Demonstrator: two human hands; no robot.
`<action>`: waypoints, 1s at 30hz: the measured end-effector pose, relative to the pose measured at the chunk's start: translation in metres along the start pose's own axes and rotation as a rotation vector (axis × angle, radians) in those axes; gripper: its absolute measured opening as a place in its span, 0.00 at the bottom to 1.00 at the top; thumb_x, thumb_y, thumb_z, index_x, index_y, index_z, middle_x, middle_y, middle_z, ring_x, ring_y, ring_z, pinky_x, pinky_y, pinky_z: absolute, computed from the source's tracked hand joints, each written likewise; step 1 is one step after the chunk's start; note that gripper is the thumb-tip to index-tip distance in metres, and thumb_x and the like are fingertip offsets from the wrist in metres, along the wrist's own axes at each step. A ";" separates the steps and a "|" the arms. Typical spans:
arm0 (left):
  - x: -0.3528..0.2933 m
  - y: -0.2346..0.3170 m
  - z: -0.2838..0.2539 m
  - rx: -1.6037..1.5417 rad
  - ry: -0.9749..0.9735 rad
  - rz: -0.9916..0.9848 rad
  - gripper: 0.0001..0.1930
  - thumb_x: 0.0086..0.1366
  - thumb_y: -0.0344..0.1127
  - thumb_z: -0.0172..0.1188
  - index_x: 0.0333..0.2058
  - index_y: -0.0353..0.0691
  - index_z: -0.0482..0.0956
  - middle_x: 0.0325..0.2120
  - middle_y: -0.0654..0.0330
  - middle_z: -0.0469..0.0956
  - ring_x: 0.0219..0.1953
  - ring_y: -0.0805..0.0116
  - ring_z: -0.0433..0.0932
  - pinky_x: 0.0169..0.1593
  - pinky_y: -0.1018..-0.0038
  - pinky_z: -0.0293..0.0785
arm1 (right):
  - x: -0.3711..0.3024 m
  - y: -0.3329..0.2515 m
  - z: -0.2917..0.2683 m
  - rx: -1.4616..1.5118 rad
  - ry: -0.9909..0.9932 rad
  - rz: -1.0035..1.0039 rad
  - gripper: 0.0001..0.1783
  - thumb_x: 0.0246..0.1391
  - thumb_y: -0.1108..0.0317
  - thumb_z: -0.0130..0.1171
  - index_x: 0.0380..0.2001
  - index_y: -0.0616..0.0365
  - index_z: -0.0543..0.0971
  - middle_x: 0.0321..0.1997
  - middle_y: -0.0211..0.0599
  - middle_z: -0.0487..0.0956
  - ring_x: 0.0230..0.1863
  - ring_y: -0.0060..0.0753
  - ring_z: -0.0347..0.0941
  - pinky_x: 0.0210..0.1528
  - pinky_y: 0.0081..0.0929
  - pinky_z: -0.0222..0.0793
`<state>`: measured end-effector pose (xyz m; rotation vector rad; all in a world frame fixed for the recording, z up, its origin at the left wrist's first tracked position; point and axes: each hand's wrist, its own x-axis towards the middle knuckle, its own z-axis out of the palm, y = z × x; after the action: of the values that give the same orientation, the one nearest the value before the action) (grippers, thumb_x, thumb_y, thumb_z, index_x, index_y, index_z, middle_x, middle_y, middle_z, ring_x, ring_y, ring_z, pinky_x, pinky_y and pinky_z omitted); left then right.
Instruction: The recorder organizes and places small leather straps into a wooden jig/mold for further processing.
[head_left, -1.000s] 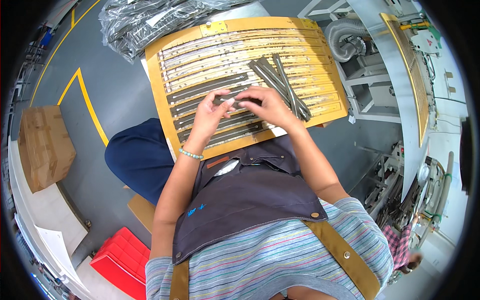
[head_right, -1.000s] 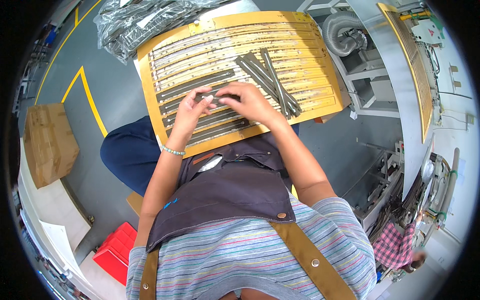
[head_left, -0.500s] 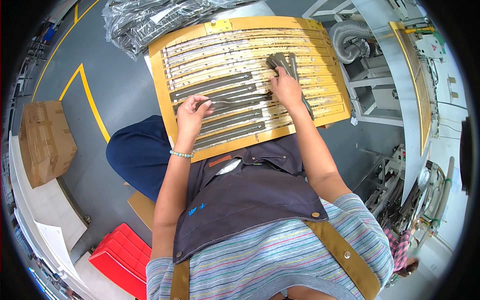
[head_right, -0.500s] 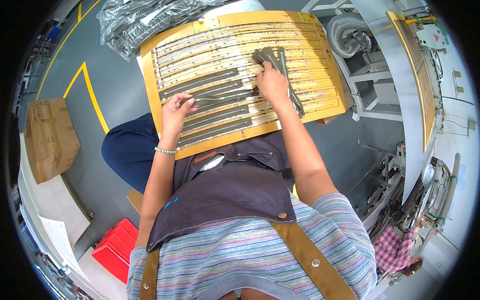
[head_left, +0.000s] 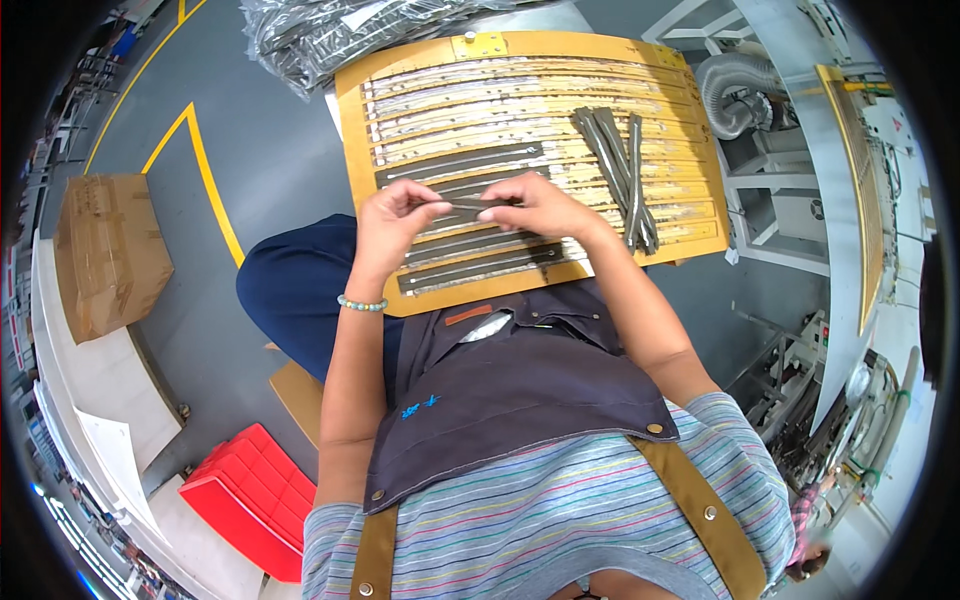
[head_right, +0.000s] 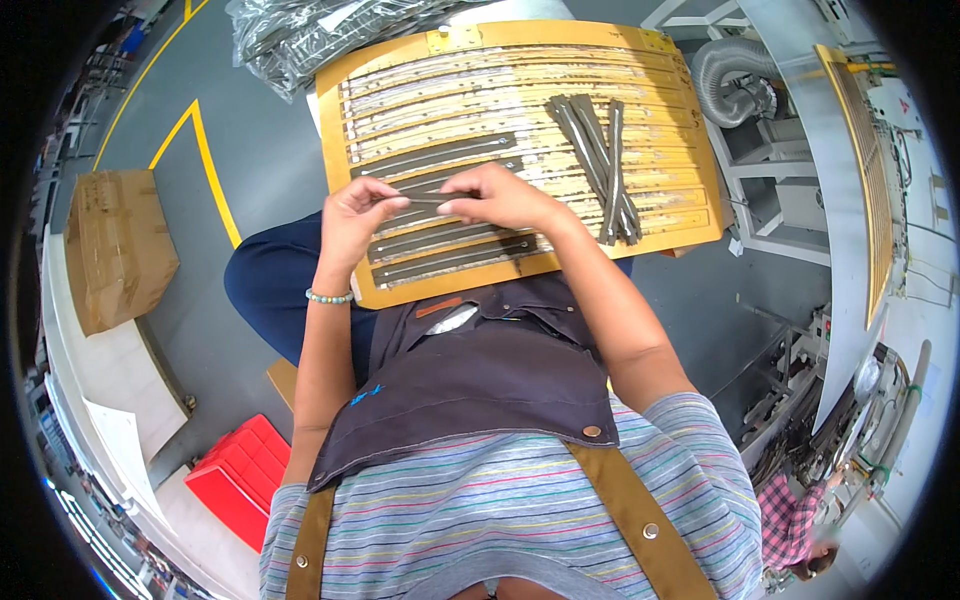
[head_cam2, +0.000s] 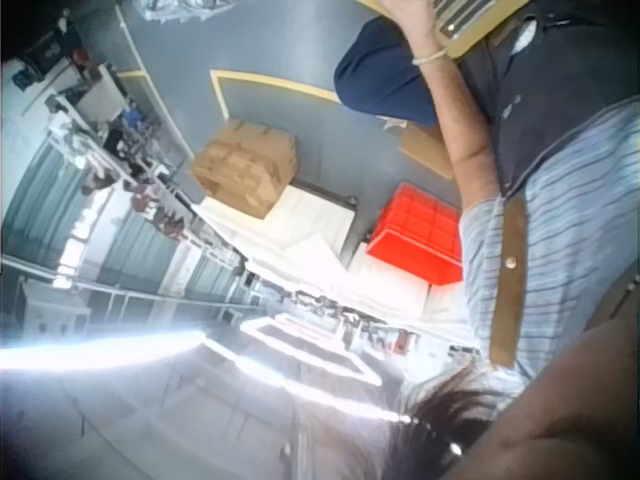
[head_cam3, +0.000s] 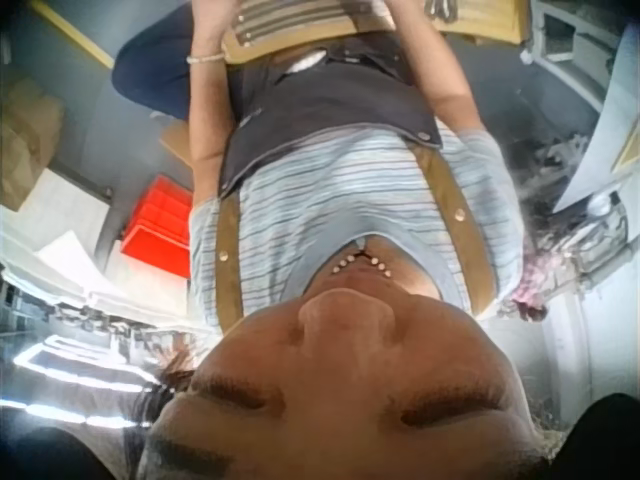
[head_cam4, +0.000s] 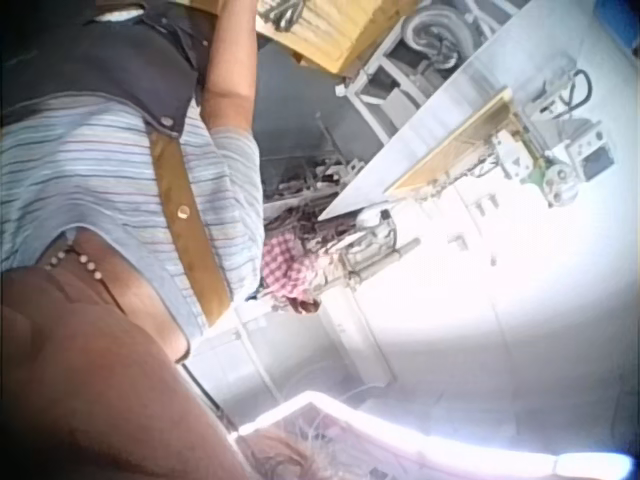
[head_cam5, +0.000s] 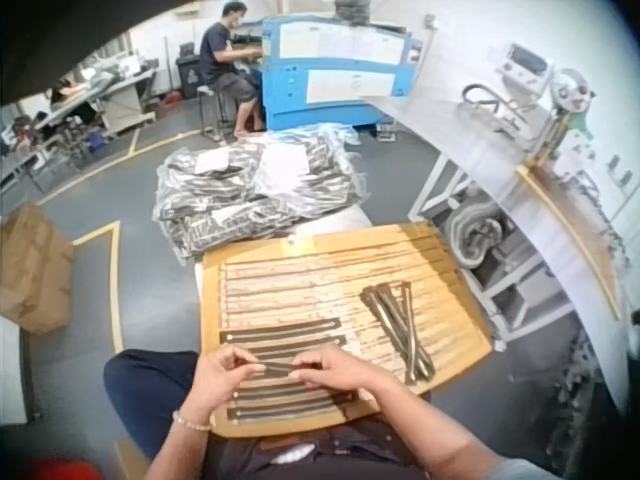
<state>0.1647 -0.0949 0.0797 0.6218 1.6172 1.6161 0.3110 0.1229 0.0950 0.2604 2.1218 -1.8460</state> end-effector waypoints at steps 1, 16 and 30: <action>0.000 -0.002 -0.012 -0.018 0.082 -0.010 0.04 0.64 0.22 0.68 0.37 0.33 0.83 0.33 0.62 0.85 0.34 0.79 0.81 0.40 0.81 0.78 | -0.001 0.004 -0.006 0.040 0.041 -0.012 0.13 0.64 0.62 0.65 0.43 0.62 0.84 0.28 0.24 0.80 0.28 0.14 0.73 0.32 0.19 0.71; 0.085 -0.053 -0.044 0.783 0.656 0.045 0.06 0.61 0.30 0.68 0.37 0.37 0.85 0.27 0.60 0.83 0.28 0.68 0.82 0.37 0.71 0.78 | 0.063 0.054 -0.097 0.051 0.487 0.228 0.09 0.59 0.62 0.69 0.32 0.56 0.83 0.25 0.21 0.79 0.26 0.13 0.70 0.28 0.16 0.65; 0.085 -0.046 -0.051 0.764 0.647 -0.044 0.13 0.59 0.32 0.70 0.41 0.37 0.79 0.37 0.55 0.82 0.41 0.56 0.82 0.45 0.62 0.76 | 0.071 0.066 -0.099 0.042 0.517 0.237 0.12 0.55 0.58 0.73 0.29 0.53 0.82 0.24 0.22 0.80 0.23 0.11 0.71 0.21 0.16 0.62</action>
<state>0.0815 -0.0638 0.0164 0.4300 2.7502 1.1821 0.2556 0.2255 0.0204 1.0495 2.2364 -1.8219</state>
